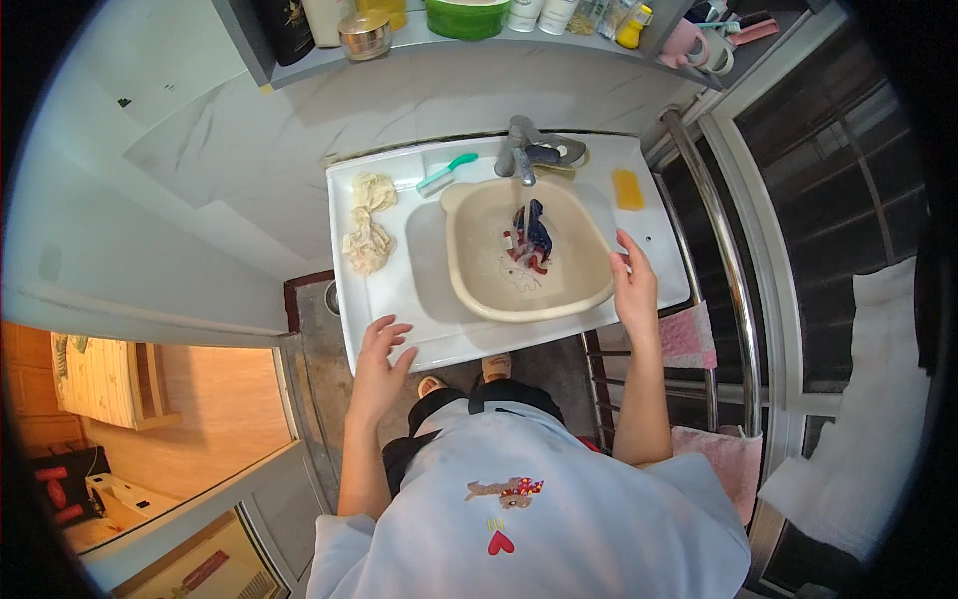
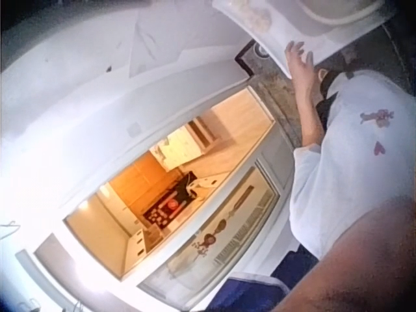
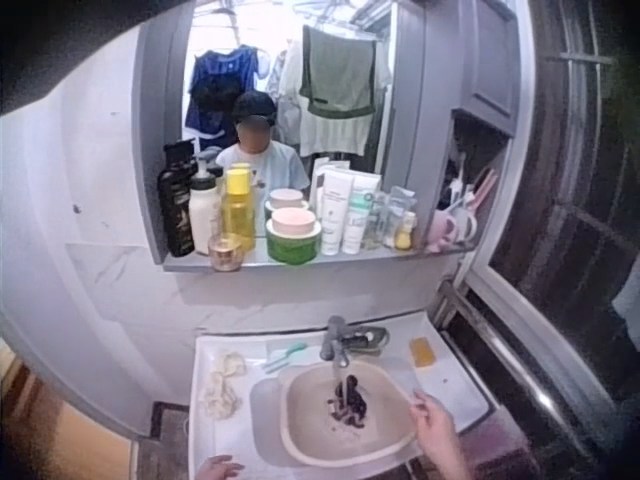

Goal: The person washes a garment in a basin at a sink, pours out the dirty water, and rinses the garment under the running faucet. They then turn off the tap and carry the basin with the garment into another room.

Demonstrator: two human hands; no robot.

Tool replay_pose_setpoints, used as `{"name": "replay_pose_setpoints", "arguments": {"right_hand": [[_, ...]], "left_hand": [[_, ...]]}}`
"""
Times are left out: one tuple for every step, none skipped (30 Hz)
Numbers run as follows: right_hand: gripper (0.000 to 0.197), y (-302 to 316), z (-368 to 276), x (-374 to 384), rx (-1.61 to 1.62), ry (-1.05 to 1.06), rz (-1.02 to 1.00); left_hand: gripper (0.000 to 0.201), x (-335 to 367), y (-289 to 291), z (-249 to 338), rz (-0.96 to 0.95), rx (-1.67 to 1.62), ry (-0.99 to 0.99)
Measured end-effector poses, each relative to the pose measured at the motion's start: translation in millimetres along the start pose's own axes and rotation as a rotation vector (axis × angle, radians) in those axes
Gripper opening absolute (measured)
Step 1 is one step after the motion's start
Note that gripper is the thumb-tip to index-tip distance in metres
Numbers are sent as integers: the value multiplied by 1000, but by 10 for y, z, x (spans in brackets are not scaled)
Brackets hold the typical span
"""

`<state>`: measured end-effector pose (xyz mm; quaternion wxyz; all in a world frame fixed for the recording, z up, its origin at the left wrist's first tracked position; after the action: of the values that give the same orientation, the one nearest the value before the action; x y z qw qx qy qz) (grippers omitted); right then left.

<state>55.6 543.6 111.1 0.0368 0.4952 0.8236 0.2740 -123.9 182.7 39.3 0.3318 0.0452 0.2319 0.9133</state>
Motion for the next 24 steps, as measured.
{"name": "replay_pose_setpoints", "arguments": {"right_hand": [[24,8,27,-8,-1,2,0],[24,12,22,-10,-91,83,-3],[23,16,13,-17,-181,163,-6],[23,43,70,-10,-179,163,-5],[24,-1,131,-5,-230,170,-95],[25,-65,173,-3,-280,177,-184],[25,-69,187,4,-278,176,-182],[26,-88,236,13,-242,128,-203],[27,-110,281,19,-206,81,-224],[27,-131,270,23,-203,79,-224],[28,-186,284,33,-178,31,-257],[29,-250,304,42,-152,-17,-292],[29,-288,298,59,-152,-18,-292],[32,-391,319,60,-196,-27,-361],[36,-493,351,68,-241,-34,-431],[36,-553,411,116,-239,-32,-431],[41,-703,475,142,-331,57,-517],[46,-845,530,161,-423,148,-602],[46,-935,550,229,-419,151,-601],[51,-1078,584,249,-460,136,-666],[57,-1228,628,269,-499,121,-732],[57,-1369,643,338,-497,127,-730],[60,-1506,736,402,-539,84,-751],[63,-1612,852,459,-581,39,-772]], "left_hand": [[32,-51,32,-63,1,-1,-1],[33,-88,101,-154,61,90,16],[33,-124,173,-210,122,182,34],[34,-161,211,-280,120,168,122],[34,-198,216,-343,120,170,122],[34,-241,243,-428,165,219,114],[34,-268,277,-437,208,268,105],[34,-288,265,-450,207,271,104],[34,-303,256,-456,216,278,108],[35,-313,252,-452,227,286,115],[35,-309,239,-436,227,288,115],[35,-301,221,-390,225,335,96],[36,-292,199,-337,222,380,77],[36,-289,193,-298,223,381,78],[36,-290,194,-266,221,365,92],[36,-291,192,-241,219,350,103],[36,-279,174,-225,217,349,96],[37,-287,159,-227,213,345,102],[37,-304,170,-234,213,346,112],[37,-333,173,-254,216,347,109],[37,-379,187,-341,229,283,150],[37,-430,201,-434,244,219,193],[37,-465,207,-469,246,220,186],[37,-501,227,-473,257,295,153]]}}
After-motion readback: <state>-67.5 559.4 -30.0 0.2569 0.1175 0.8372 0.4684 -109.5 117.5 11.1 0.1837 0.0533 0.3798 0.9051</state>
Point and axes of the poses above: each hand's wrist, its own x-axis towards the middle knuckle, its own y-axis out of the back of the hand, z = x × y, the point moved 9 cm from there along x, towards the middle knuckle, and after that the axes turned 1 degree about x, right-handed, at the moved point
